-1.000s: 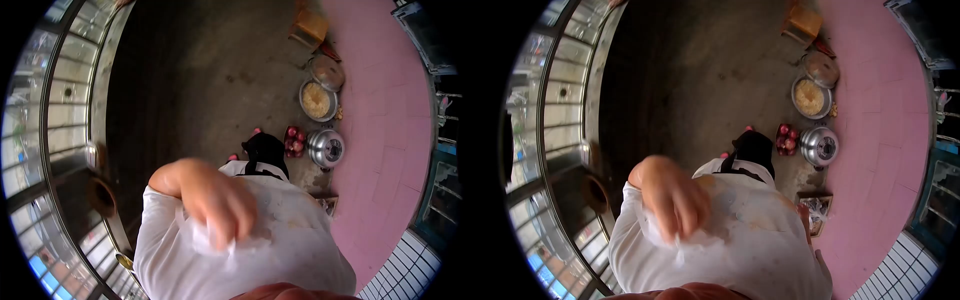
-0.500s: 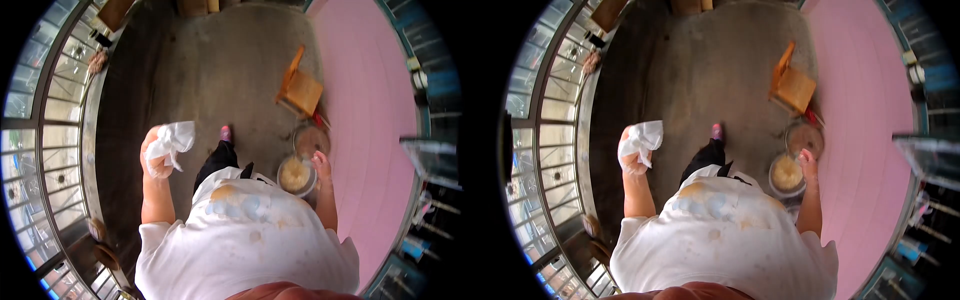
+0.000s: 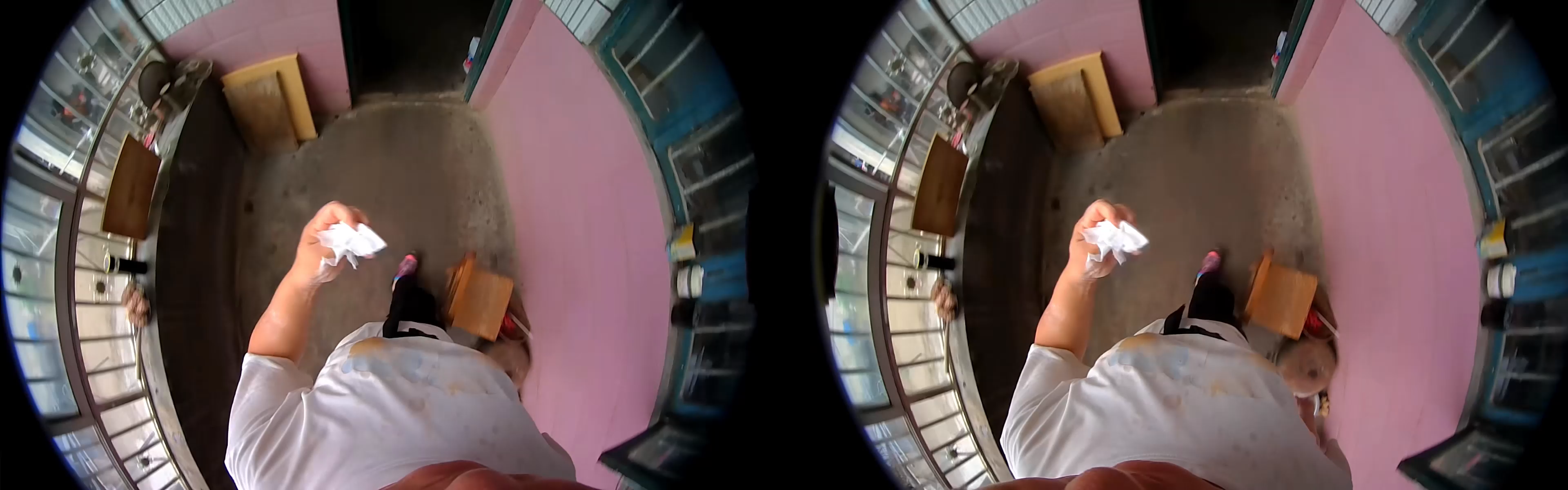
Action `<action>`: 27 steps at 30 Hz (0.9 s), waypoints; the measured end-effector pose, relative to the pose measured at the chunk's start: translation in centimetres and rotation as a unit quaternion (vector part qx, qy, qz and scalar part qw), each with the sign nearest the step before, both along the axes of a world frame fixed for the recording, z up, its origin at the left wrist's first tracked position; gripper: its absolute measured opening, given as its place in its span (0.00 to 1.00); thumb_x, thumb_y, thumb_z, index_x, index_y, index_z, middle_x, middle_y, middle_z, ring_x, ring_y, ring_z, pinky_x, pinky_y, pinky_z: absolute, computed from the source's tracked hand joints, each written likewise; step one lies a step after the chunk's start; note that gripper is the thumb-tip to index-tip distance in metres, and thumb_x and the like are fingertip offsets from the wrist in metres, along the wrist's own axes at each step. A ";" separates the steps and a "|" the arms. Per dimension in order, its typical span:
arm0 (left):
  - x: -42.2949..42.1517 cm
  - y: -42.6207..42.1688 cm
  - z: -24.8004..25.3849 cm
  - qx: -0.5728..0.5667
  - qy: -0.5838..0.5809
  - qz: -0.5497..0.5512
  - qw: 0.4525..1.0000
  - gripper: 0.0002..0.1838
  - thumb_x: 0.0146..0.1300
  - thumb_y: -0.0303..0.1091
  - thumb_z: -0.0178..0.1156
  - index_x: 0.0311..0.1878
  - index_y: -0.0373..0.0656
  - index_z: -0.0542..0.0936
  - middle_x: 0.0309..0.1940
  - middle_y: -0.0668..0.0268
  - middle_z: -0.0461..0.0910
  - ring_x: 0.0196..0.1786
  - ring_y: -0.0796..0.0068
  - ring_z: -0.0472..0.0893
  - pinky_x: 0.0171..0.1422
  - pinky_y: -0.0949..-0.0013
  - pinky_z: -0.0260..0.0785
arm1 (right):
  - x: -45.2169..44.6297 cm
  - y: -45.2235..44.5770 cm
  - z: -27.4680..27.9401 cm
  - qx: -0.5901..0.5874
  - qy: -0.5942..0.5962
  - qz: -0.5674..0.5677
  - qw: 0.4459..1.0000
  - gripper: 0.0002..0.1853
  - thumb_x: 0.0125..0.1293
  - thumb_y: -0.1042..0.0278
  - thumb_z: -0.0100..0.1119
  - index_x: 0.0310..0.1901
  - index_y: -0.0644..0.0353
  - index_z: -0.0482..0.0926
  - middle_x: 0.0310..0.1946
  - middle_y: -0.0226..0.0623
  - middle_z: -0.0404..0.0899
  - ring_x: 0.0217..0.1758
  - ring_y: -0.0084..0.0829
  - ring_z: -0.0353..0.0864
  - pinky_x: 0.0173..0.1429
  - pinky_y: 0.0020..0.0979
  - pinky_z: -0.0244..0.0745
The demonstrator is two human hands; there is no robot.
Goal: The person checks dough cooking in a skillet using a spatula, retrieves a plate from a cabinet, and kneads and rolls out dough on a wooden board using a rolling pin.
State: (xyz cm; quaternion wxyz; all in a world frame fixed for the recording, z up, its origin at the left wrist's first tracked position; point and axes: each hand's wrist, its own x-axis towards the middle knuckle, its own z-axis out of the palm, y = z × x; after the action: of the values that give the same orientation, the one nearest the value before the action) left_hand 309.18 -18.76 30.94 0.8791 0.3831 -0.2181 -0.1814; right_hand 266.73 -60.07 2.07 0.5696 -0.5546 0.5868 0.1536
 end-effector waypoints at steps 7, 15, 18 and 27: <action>15.8 3.3 -3.9 0.103 0.097 0.284 0.948 0.07 0.56 0.32 0.56 0.25 0.45 0.71 0.37 0.64 0.73 0.31 0.74 0.74 0.27 0.77 0.67 | 24.0 -10.9 -1.5 -0.039 -0.024 0.023 0.999 0.11 0.61 0.64 0.52 0.45 0.53 0.73 0.32 0.35 0.75 0.33 0.29 0.74 0.33 0.30 0.70; 33.4 4.1 -7.0 0.074 0.154 0.441 0.881 0.07 0.53 0.30 0.57 0.22 0.46 0.70 0.33 0.68 0.73 0.29 0.74 0.74 0.24 0.75 0.66 | 72.1 -12.9 8.9 -0.195 -0.328 0.227 0.896 0.18 0.63 0.65 0.50 0.54 0.60 0.69 0.37 0.34 0.76 0.36 0.24 0.74 0.38 0.30 0.72; 46.3 -0.5 -7.9 0.080 0.114 0.376 0.916 0.07 0.50 0.34 0.59 0.23 0.46 0.71 0.32 0.66 0.73 0.28 0.74 0.73 0.24 0.76 0.63 | 78.6 -13.1 10.4 -0.227 -0.235 0.322 0.889 0.20 0.61 0.61 0.54 0.53 0.61 0.72 0.42 0.36 0.79 0.42 0.26 0.77 0.46 0.29 0.72; 83.6 -25.9 -4.1 0.162 -0.060 -0.020 0.985 0.06 0.46 0.27 0.53 0.29 0.39 0.75 0.33 0.66 0.72 0.37 0.76 0.72 0.38 0.76 0.62 | 87.0 -21.8 1.0 -0.143 -0.205 0.042 0.967 0.16 0.60 0.67 0.55 0.49 0.62 0.72 0.33 0.33 0.76 0.31 0.24 0.76 0.29 0.22 0.70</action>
State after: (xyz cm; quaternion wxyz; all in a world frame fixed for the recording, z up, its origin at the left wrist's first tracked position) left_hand 392.78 -44.67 26.87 0.7865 0.5266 -0.2461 -0.2086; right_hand 353.71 -81.91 3.10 0.5856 -0.6738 0.4500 -0.0251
